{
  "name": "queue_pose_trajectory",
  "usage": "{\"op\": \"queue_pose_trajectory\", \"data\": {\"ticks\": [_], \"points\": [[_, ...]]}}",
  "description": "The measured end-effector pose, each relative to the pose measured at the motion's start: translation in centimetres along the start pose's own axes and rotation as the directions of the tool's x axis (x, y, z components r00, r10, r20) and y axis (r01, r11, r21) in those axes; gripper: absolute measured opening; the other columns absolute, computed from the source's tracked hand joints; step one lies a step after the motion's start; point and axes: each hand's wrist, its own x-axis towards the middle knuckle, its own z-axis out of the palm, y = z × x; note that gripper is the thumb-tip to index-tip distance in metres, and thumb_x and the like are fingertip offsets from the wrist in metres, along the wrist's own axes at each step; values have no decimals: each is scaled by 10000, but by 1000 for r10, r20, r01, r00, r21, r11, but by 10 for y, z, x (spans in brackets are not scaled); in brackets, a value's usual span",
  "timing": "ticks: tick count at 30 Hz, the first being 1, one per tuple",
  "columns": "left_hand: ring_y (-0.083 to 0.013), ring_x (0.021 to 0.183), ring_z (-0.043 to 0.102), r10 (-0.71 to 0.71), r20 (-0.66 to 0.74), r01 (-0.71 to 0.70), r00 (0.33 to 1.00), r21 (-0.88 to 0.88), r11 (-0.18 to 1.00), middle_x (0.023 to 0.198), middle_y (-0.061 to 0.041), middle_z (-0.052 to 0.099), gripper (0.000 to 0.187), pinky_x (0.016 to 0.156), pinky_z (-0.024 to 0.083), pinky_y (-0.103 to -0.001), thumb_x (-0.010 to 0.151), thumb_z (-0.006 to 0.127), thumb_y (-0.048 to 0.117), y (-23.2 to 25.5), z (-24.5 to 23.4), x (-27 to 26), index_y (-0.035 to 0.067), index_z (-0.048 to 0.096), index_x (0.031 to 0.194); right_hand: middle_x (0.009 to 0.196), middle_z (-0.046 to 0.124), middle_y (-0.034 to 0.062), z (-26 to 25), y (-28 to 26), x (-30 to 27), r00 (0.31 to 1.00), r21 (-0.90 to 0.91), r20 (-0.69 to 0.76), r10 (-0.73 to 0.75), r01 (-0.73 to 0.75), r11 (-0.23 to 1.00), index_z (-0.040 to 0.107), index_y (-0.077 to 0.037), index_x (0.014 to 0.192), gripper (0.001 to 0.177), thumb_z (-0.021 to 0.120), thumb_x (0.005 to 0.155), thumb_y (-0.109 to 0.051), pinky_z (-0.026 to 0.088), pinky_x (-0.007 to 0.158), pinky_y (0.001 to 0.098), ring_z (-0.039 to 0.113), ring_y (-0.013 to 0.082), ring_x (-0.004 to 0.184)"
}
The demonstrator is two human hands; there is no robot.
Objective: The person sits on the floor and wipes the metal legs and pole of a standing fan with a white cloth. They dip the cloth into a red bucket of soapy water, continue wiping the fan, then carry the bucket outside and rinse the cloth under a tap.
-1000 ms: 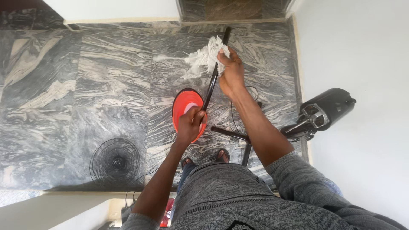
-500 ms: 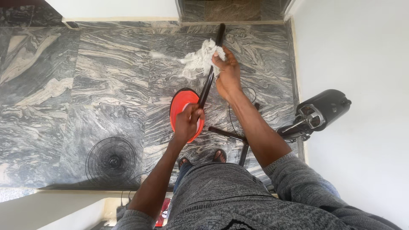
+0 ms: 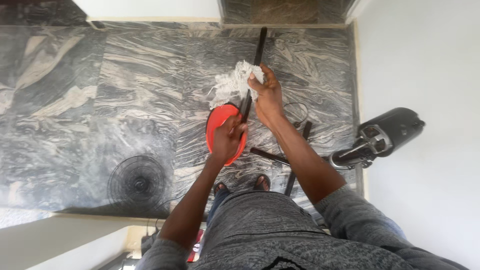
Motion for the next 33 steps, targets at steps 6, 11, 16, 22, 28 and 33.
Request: {"op": "queue_pose_trajectory", "data": {"ticks": [6,11,16,22,28,33], "points": [[-244,855,757,-104,133,87,986,131,988,904,-108,763,202,731,562,-356,924,723,228,-48,-14,-52,71,716,1052,1283,614,121,-12,-14,11,999,29,-21,-24,25,999,445,6,1514,677,757,936,-158,358,1143,425,561,168,1133],[-220,949,765,65,51,-58,997,-136,989,985,-98,786,292,843,563,-337,993,657,289,4,-7,-2,37,653,1141,1277,599,123,-6,14,-15,999,-117,-9,46,-47,992,424,-40,1535,706,765,931,-170,254,1219,422,565,167,1178],[-293,850,728,24,23,-26,999,90,996,902,-164,739,205,759,551,-390,959,731,210,-10,-4,-7,16,714,1023,1359,594,122,0,-3,-15,993,-21,108,-45,48,999,459,4,1510,734,823,898,-173,268,1233,495,534,173,1176],[-287,938,751,68,153,-91,986,149,985,1008,-104,783,163,760,570,-387,972,661,136,-68,-2,-51,64,672,1117,1377,593,80,-7,-20,9,989,-31,52,-136,138,990,437,-12,1507,710,804,912,-133,314,1190,363,545,133,1188],[-159,831,732,47,29,-42,998,-165,985,977,-82,773,240,726,565,-324,986,678,188,23,7,7,45,649,1177,1355,591,91,-4,-7,-3,986,-12,130,-106,109,994,436,3,1516,728,806,911,-160,397,1112,394,539,169,1109],[-158,732,703,-41,-13,40,999,-108,993,878,-79,787,185,682,535,-309,985,656,193,47,3,13,36,704,1070,1398,590,71,4,-16,-2,980,-35,131,-149,155,987,432,18,1501,703,789,912,-129,414,1104,344,556,128,1210]]}}
